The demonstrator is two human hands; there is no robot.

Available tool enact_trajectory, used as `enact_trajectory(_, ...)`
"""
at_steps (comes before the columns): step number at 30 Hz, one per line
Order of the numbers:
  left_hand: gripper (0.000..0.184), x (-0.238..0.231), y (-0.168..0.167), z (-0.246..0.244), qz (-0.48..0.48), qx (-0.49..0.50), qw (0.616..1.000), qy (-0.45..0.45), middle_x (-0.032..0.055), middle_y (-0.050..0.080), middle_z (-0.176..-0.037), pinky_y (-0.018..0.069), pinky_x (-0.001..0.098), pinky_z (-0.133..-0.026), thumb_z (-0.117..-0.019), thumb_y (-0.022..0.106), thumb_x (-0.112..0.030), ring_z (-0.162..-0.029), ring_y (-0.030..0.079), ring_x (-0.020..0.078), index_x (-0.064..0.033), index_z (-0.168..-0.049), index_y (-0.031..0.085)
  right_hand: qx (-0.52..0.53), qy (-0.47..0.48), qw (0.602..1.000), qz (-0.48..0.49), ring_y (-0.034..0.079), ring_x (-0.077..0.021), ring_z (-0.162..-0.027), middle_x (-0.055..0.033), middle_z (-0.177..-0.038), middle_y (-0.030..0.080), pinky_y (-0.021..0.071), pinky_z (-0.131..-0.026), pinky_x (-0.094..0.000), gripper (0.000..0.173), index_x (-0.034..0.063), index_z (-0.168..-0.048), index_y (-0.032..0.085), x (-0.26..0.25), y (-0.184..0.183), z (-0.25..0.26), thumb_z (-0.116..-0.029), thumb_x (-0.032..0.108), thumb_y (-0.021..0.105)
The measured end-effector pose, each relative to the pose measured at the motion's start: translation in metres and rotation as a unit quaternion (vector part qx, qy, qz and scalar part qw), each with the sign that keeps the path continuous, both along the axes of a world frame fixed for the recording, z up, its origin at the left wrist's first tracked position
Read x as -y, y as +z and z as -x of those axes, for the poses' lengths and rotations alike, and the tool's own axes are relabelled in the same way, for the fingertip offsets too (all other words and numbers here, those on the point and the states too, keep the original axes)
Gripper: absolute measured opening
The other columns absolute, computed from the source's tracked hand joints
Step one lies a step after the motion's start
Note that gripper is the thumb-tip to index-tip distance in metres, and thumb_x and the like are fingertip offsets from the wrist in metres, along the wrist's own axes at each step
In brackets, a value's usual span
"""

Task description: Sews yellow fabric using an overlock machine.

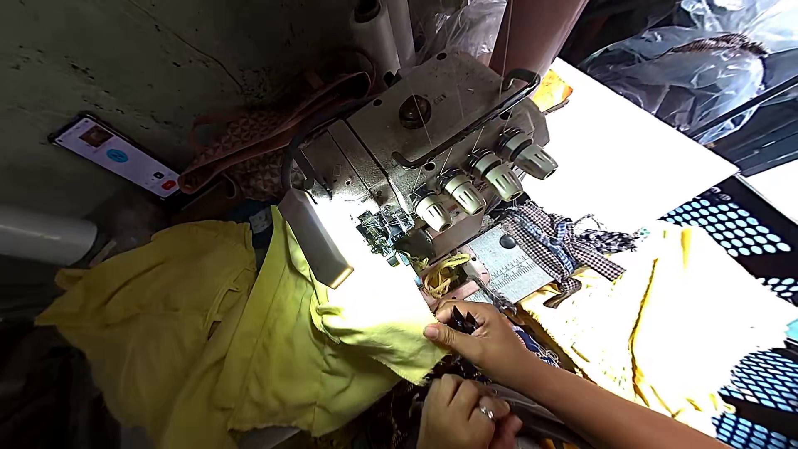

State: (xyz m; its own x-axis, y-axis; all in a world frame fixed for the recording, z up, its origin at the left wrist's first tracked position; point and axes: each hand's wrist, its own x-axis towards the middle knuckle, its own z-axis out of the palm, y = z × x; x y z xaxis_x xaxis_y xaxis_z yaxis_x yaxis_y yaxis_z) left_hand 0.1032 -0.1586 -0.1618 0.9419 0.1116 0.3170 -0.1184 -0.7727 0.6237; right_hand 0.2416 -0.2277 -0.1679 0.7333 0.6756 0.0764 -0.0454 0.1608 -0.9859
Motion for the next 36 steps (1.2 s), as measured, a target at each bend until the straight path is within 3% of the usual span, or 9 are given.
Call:
enact_trajectory(2,0.039,0.000,-0.006,0.002,0.278,-0.093,0.956,-0.004,0.0063,0.073,-0.101,0.0552,0.0250,-0.088,-0.0912,0.074,-0.034,-0.098,0.068,0.0095,0.0019,-0.104,0.071,0.089,-0.026,0.996,0.004,0.056,0.0085,-0.073,0.0028,-0.079,0.066,0.0454,-0.067,-0.0071,0.027,0.0027,-0.083,0.069,0.001,0.000,0.000,-0.0984,0.025,0.067)
enact_trajectory(5,0.050,-0.025,-0.004,-0.011,0.720,-0.089,0.688,-0.001,-0.0003,0.074,-0.114,0.0577,0.0274,-0.091,-0.0888,0.072,-0.049,-0.102,0.072,0.0089,-0.0127,-0.123,0.067,0.221,-0.057,0.973,0.026,0.060,0.0011,-0.074,-0.0055,-0.078,0.066,0.0478,-0.070,-0.0099,0.031,-0.0003,-0.087,0.067,0.001,-0.001,0.002,-0.1034,0.025,0.060)
enact_trajectory(8,0.051,-0.035,0.008,-0.028,0.872,-0.026,0.488,0.028,0.0109,0.075,-0.111,0.0574,0.0365,-0.094,-0.0775,0.084,-0.043,-0.103,0.073,0.0213,-0.0094,-0.116,0.075,0.299,-0.081,0.950,0.040,0.061,-0.0047,-0.071,-0.0080,-0.076,0.065,0.0489,-0.067,-0.0130,0.033,0.0004,-0.090,0.066,-0.001,-0.003,0.003,-0.1069,0.026,0.053)
enact_trajectory(10,0.038,-0.028,0.019,-0.033,0.836,0.039,0.531,0.130,0.0114,0.077,-0.103,0.0605,0.0351,-0.089,-0.0792,0.085,-0.030,-0.096,0.075,0.0204,-0.0075,-0.109,0.076,0.314,-0.098,0.943,0.045,0.058,-0.0052,-0.067,-0.0078,-0.073,0.062,0.0467,-0.064,-0.0127,0.035,0.0005,-0.087,0.064,-0.003,-0.003,0.004,-0.1072,0.025,0.051)
enact_trajectory(13,0.020,-0.016,0.020,-0.037,0.514,0.152,0.808,0.247,-0.0052,0.077,-0.097,0.0601,0.0233,-0.088,-0.0892,0.076,-0.018,-0.094,0.073,0.0033,-0.0106,-0.107,0.070,0.296,-0.100,0.949,0.043,0.052,-0.0022,-0.062,-0.0055,-0.069,0.056,0.0419,-0.059,-0.0107,0.036,0.0015,-0.084,0.060,-0.001,-0.002,0.008,-0.1084,0.025,0.048)
enact_trajectory(16,0.023,-0.030,0.016,-0.038,0.144,0.179,0.939,0.255,-0.0038,0.073,-0.096,0.0538,0.0148,-0.092,-0.0916,0.073,-0.022,-0.098,0.067,-0.0054,-0.0022,-0.102,0.070,0.273,-0.102,0.955,0.045,0.052,-0.0001,-0.064,-0.0048,-0.069,0.057,0.0425,-0.062,-0.0092,0.034,0.0009,-0.083,0.062,-0.002,-0.002,0.005,-0.1071,0.022,0.050)
enact_trajectory(21,0.029,-0.048,0.034,-0.054,0.016,0.116,0.951,0.287,0.0114,0.073,-0.088,0.0525,0.0138,-0.089,-0.0901,0.071,-0.020,-0.091,0.070,-0.0006,0.0088,-0.093,0.071,0.217,-0.093,0.970,0.054,0.046,0.0056,-0.060,0.0020,-0.065,0.055,0.0367,-0.056,-0.0090,0.029,0.0029,-0.077,0.064,-0.022,0.008,-0.018,-0.1000,0.018,0.057)
enact_trajectory(28,0.039,-0.078,0.067,-0.077,-0.158,-0.136,0.952,0.226,0.0236,0.074,-0.097,0.0551,0.0362,-0.080,-0.1083,0.043,-0.016,-0.090,0.074,0.0279,0.0087,-0.121,0.069,0.111,-0.118,0.985,0.066,0.036,0.0079,-0.051,0.0139,-0.056,0.039,0.0283,-0.049,-0.0120,0.037,0.0181,-0.061,0.044,-0.046,0.019,-0.035,-0.0894,0.019,0.067)
enact_trajectory(36,0.042,-0.120,0.080,-0.115,-0.063,-0.248,0.927,0.276,0.0222,0.070,-0.110,0.0472,0.0460,-0.098,-0.1109,0.040,-0.026,-0.111,0.066,0.0286,0.0043,-0.115,0.069,0.194,-0.132,0.972,0.002,0.041,0.0042,-0.057,0.0040,-0.061,0.046,0.0322,-0.054,-0.0123,0.045,0.0072,-0.064,0.048,-0.026,-0.028,-0.021,-0.1007,0.029,0.064)
